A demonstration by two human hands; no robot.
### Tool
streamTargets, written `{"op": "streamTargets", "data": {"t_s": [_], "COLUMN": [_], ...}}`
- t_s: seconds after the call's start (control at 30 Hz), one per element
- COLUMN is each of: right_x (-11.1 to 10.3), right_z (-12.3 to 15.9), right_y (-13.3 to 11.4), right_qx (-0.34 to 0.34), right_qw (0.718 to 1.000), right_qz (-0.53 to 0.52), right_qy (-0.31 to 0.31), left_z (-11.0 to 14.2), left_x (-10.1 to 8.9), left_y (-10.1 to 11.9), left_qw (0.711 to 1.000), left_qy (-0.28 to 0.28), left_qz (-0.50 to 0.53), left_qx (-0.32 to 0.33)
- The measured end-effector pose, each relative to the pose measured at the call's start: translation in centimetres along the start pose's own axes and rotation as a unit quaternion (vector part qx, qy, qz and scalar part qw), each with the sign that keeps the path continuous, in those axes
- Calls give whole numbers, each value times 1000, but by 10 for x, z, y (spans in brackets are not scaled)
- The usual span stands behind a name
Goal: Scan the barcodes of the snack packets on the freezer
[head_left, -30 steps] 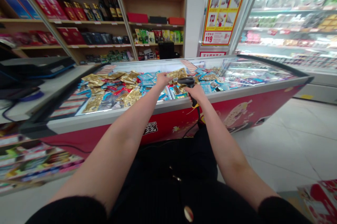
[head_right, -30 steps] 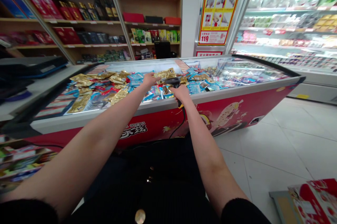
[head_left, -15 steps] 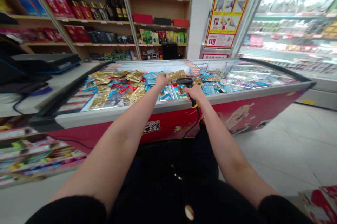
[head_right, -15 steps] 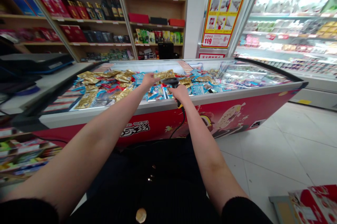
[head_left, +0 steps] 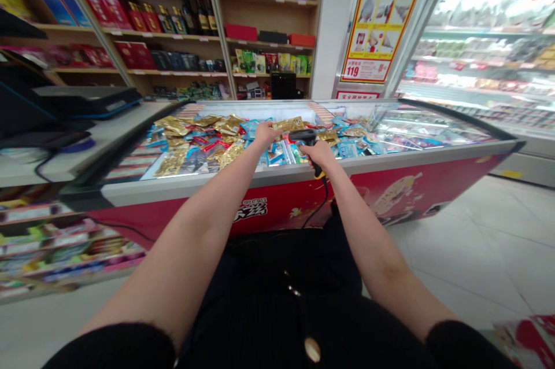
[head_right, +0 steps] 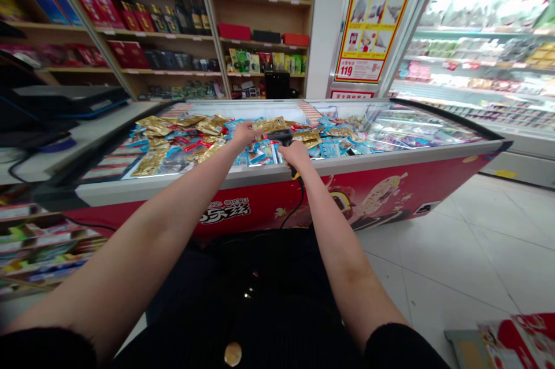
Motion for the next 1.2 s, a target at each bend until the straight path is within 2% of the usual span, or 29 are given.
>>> {"op": "streamTargets", "data": {"t_s": [0.47,0.73,1.07,1.2], "right_x": [14,16,17,17], "right_z": [-8,-5,-2,-3], "right_y": [-2,-4,-7,-7], "right_qx": [-22,-23,-20,-25], "right_qw": [999,1000,999,999], "right_qz": [34,15,44,31], "right_qy": [-5,-11,-18,-14], "left_z": [-1,-7,-6,-3], "left_x": [-16,-15,-15,-20], "left_y": [-12,-21,-20,-19], "left_qw": [999,999,1000,999], "left_qy": [0,6,8,12], "left_qz": [43,28,17,25], "left_qx": [-15,-18,-22,-22]}}
Point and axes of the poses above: each hand's wrist, its own z-axis away from the middle knuckle, its own x-axis out of the palm, y = z × x, the point moved 7 cm from there along -z, towards the middle knuckle, and after that the axes turned 4 degrees about -z, right-handed, at the moved point
